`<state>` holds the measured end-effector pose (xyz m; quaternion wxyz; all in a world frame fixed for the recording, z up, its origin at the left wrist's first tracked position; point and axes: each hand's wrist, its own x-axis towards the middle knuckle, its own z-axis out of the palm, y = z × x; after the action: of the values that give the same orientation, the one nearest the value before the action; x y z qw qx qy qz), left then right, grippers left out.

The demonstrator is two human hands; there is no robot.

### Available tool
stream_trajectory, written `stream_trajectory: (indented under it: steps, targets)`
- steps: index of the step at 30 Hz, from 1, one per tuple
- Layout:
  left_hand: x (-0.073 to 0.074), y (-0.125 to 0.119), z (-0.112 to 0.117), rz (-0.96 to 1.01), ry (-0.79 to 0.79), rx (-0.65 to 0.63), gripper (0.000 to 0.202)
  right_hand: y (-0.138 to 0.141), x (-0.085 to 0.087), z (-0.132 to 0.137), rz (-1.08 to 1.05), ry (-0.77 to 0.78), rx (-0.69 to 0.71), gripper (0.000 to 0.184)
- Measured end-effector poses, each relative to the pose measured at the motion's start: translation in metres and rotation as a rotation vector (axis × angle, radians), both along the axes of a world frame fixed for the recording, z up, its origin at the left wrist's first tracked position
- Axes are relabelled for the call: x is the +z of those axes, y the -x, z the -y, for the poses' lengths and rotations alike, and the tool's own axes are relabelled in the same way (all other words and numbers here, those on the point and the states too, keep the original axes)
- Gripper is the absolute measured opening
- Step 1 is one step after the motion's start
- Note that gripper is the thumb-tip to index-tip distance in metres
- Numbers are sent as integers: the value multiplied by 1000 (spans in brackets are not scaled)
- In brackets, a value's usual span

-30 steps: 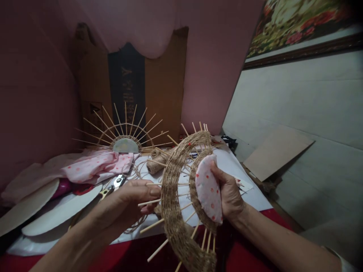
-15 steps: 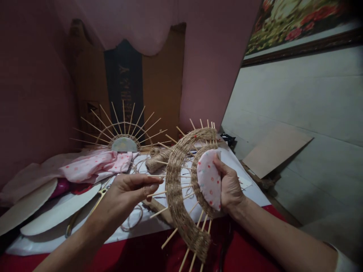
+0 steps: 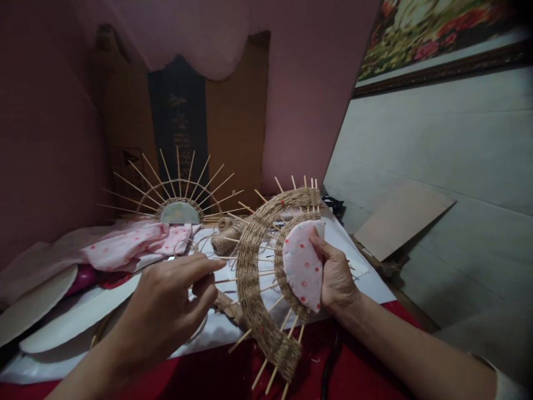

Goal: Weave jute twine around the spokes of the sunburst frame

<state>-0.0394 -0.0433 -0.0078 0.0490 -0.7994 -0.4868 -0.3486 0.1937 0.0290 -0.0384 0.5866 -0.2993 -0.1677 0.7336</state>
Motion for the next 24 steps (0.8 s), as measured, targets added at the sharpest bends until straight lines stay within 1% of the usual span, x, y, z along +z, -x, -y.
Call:
stream_trajectory:
  steps: [3,6,8,14,17,22,24]
  targets:
    - [-6,-5,-1,-75,-103,-21,15,2,1,2,0,8,-33,13]
    - [-10,-9,-2,-133,-207,-52,11,3,2,4,6,10,4,13]
    - [-11,-11,-2,-155,-243,-59,10,3,2,5,1,9,20,14]
    - [-14,-13,0,-185,-321,-53,7,5,-1,5,5,0,37,18]
    - [-16,-14,2,-158,-366,-39,6,3,0,4,-12,3,34,18]
    - [-18,-16,3,-107,-353,-65,10,-3,1,-3,-12,-57,-12,15]
    - [-17,-16,2,-96,-347,-72,12,-4,0,-5,-12,-55,-43,14]
